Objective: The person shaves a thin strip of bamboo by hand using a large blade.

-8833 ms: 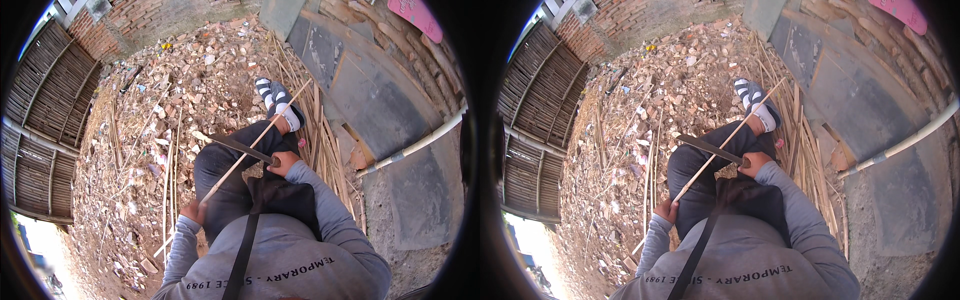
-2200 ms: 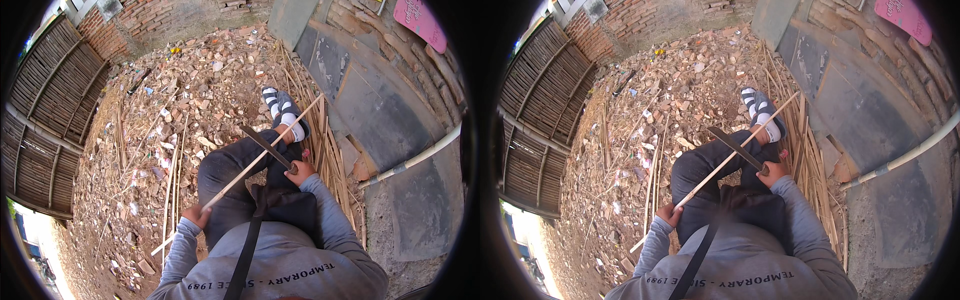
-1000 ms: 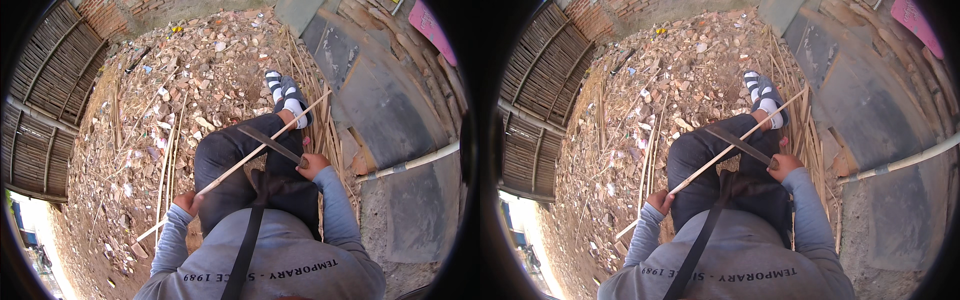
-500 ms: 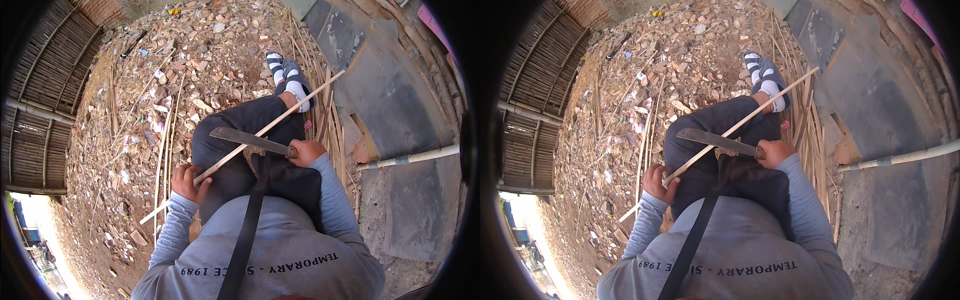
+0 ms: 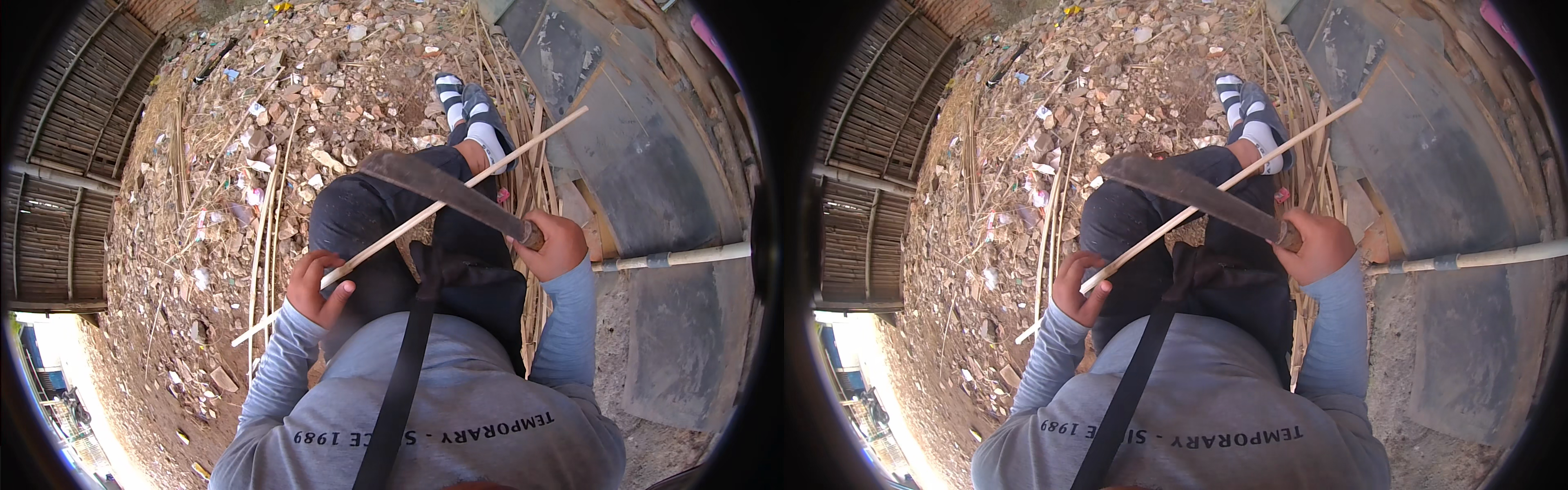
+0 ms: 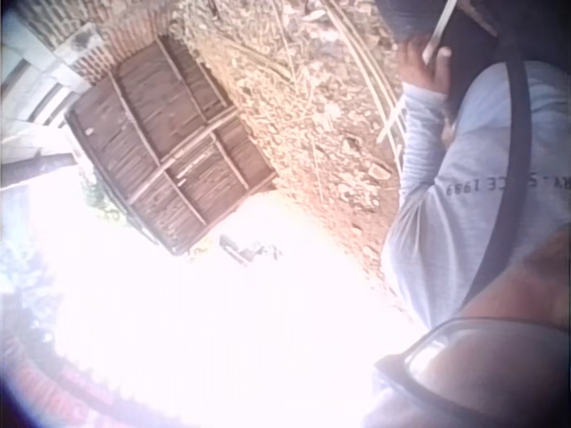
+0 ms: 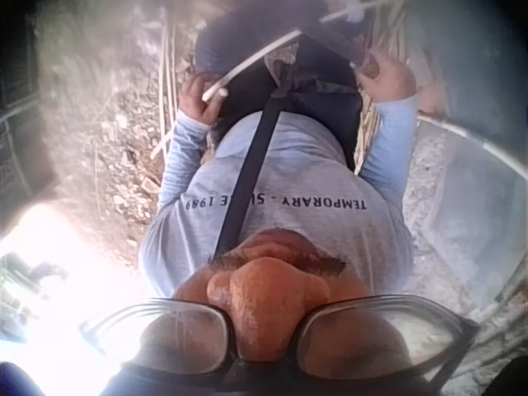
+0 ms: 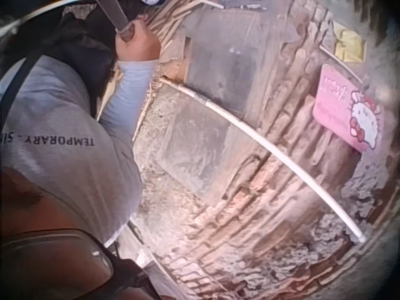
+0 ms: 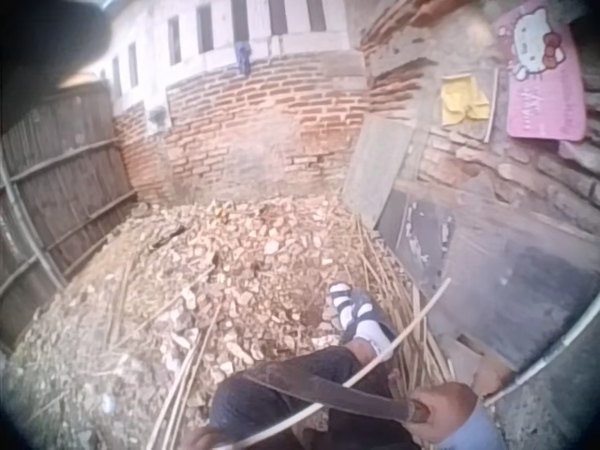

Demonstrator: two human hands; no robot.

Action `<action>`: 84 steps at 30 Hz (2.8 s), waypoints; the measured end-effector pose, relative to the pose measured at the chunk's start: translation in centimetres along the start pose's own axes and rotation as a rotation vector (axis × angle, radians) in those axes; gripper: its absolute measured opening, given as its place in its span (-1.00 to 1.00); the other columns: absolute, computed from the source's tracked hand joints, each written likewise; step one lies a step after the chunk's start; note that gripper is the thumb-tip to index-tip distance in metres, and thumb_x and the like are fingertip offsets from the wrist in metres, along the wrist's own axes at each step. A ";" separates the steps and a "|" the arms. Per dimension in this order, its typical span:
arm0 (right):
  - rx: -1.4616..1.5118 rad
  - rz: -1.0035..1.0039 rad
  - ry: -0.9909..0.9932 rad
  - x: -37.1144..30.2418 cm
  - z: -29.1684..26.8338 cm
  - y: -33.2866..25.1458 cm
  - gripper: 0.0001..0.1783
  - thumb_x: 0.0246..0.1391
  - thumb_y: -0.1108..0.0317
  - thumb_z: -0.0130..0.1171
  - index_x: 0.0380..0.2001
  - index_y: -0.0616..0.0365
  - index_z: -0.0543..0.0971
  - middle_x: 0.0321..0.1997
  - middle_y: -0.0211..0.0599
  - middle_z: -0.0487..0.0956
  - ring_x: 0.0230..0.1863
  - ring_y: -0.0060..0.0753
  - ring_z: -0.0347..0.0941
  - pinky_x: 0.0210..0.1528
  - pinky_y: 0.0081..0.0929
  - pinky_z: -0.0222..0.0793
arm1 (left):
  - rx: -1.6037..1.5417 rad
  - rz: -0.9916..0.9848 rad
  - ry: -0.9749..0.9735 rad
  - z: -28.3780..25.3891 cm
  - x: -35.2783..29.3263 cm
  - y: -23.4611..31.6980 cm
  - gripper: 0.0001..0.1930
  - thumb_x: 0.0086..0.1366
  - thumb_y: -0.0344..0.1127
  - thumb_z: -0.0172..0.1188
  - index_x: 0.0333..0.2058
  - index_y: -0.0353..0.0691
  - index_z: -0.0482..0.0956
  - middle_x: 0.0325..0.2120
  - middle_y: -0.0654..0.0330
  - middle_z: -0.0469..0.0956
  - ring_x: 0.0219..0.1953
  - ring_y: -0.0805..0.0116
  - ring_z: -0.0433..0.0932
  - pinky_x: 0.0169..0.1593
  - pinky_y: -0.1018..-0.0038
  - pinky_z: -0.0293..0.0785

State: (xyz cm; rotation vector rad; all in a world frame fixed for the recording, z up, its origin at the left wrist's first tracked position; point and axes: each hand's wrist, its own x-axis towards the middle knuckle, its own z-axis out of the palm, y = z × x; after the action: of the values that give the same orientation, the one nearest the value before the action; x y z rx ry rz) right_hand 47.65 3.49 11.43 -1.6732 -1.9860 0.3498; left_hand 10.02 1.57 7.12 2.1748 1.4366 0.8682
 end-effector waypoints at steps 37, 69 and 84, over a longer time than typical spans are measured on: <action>0.014 0.163 -0.037 -3.2 0.6 2.5 -0.74 -0.19 0.24 0.37 -0.44 0.12 0.55 -0.54 -0.11 0.54 -0.44 0.03 0.50 -0.43 -0.23 0.37 | 0.227 -0.261 -0.029 1.4 -5.7 -3.7 -0.61 0.06 -0.12 0.33 -0.26 -0.26 0.45 -0.35 0.01 0.46 -0.30 -0.06 0.48 -0.26 0.17 0.42; 0.109 0.226 -0.021 -4.4 2.0 4.1 -0.69 -0.16 0.17 0.38 -0.41 0.11 0.55 -0.52 -0.11 0.55 -0.42 0.02 0.52 -0.40 -0.25 0.38 | 0.153 -0.404 -0.073 2.4 -5.5 -3.0 -0.73 0.31 -0.10 0.04 -0.27 -0.20 0.45 -0.54 -0.10 0.53 -0.46 -0.19 0.52 -0.40 0.08 0.40; 0.193 0.171 -0.107 -3.6 8.6 9.4 -0.55 -0.14 -0.04 0.39 -0.44 0.13 0.56 -0.58 -0.23 0.55 -0.49 -0.26 0.57 -0.41 -0.37 0.43 | 0.228 -0.427 -0.430 3.0 -0.3 1.1 -0.57 0.32 0.05 -0.03 -0.27 -0.31 0.41 -0.43 -0.20 0.56 -0.31 -0.23 0.55 -0.20 0.05 0.47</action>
State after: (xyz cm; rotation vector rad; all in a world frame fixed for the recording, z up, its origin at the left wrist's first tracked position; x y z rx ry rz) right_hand 51.27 3.01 -1.29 -1.7343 -1.8205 0.6839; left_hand 12.70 0.92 5.55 1.9264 1.7293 0.0842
